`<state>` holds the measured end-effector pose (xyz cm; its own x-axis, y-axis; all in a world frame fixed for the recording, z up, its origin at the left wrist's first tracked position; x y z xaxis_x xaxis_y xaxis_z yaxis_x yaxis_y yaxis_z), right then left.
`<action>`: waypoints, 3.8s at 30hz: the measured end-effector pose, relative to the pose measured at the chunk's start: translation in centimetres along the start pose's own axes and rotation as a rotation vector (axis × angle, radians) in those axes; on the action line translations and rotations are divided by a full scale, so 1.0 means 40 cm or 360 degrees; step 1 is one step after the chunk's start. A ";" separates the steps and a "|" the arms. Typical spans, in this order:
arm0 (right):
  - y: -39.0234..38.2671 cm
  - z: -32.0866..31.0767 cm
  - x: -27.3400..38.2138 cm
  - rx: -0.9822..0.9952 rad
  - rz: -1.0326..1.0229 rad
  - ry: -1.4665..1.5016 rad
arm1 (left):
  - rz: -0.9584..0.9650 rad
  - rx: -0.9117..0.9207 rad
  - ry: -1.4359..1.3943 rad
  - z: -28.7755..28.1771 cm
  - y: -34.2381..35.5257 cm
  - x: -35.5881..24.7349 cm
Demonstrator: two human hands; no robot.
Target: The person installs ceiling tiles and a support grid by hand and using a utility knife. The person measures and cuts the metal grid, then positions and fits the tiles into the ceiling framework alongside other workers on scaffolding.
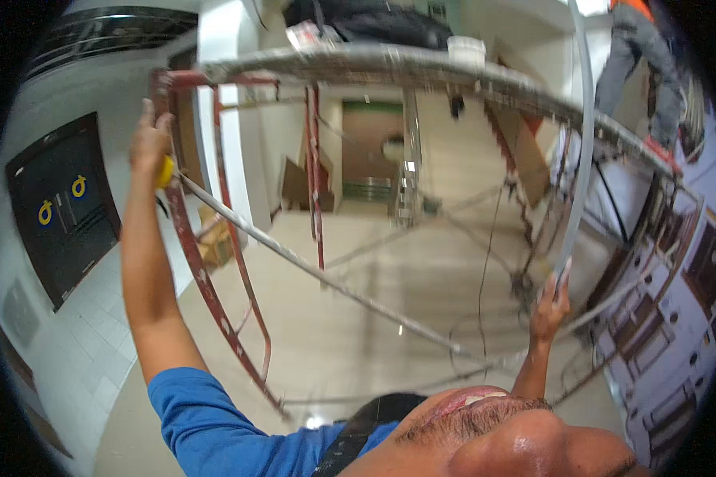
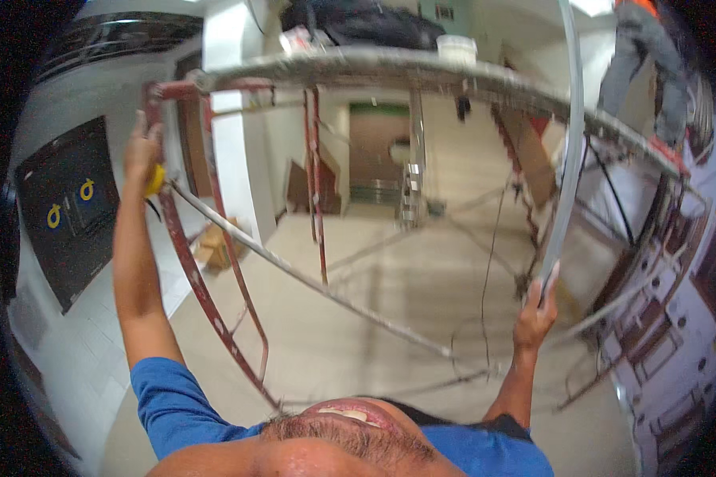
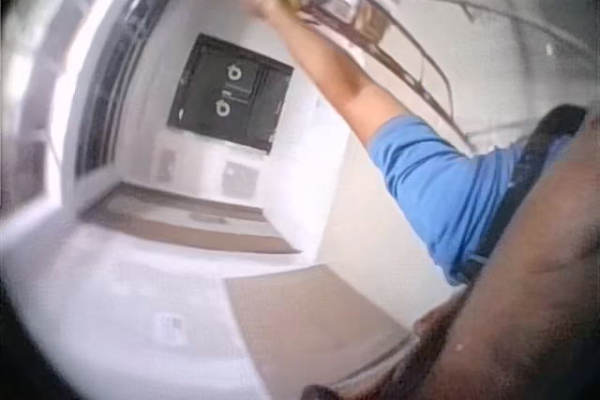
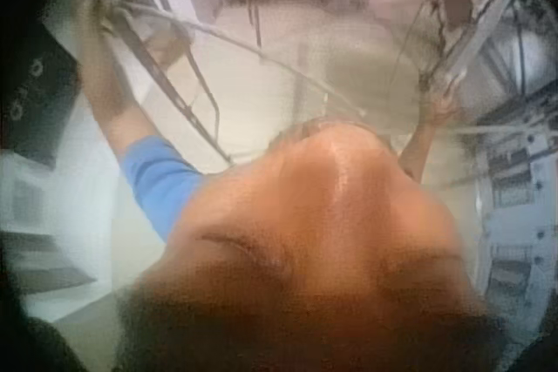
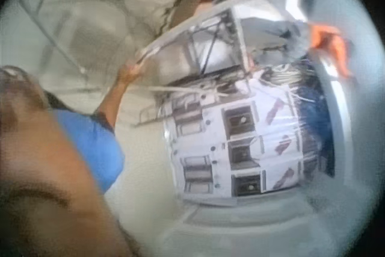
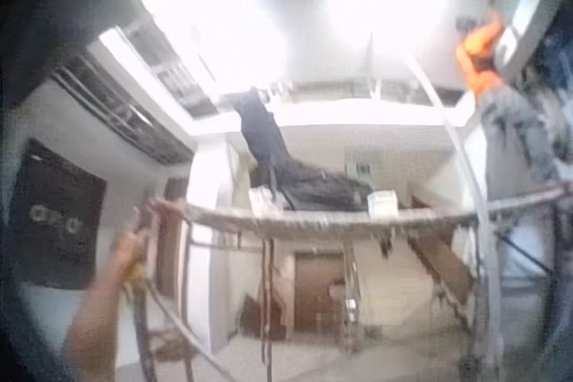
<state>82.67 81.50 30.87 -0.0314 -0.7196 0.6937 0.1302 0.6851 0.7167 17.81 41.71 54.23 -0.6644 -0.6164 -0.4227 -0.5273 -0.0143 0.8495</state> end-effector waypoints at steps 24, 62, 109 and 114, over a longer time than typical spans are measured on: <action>0.047 0.103 -0.196 -0.0100 0.0331 0.0173 | 0.0421 -0.0280 -0.1242 -0.085 -0.353 -0.156; 0.115 0.098 -0.225 0.0219 0.0091 0.0245 | 0.1568 -0.0071 -0.1488 -0.041 -0.435 -1.164; 0.175 0.138 -0.430 0.0251 0.0245 0.0506 | 0.1659 0.0395 -0.0433 0.168 -0.438 -1.718; 0.174 0.123 -0.389 0.0258 0.0212 0.0364 | 0.1672 0.0343 -0.0411 0.170 -0.438 -1.729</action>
<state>79.17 98.03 25.40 0.2015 -0.6165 0.7611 -0.0422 0.7709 0.6356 69.38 89.96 66.45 -0.9133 -0.0576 0.4033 0.3004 0.5735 0.7622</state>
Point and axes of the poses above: each hand's wrist, its own y-axis towards the middle knuckle, its own z-axis out of the palm, x = y × z, the point moved 6 cm from there along y, towards the middle knuckle, and after that the axes turned 7 degrees about z, right-handed, at the moved point
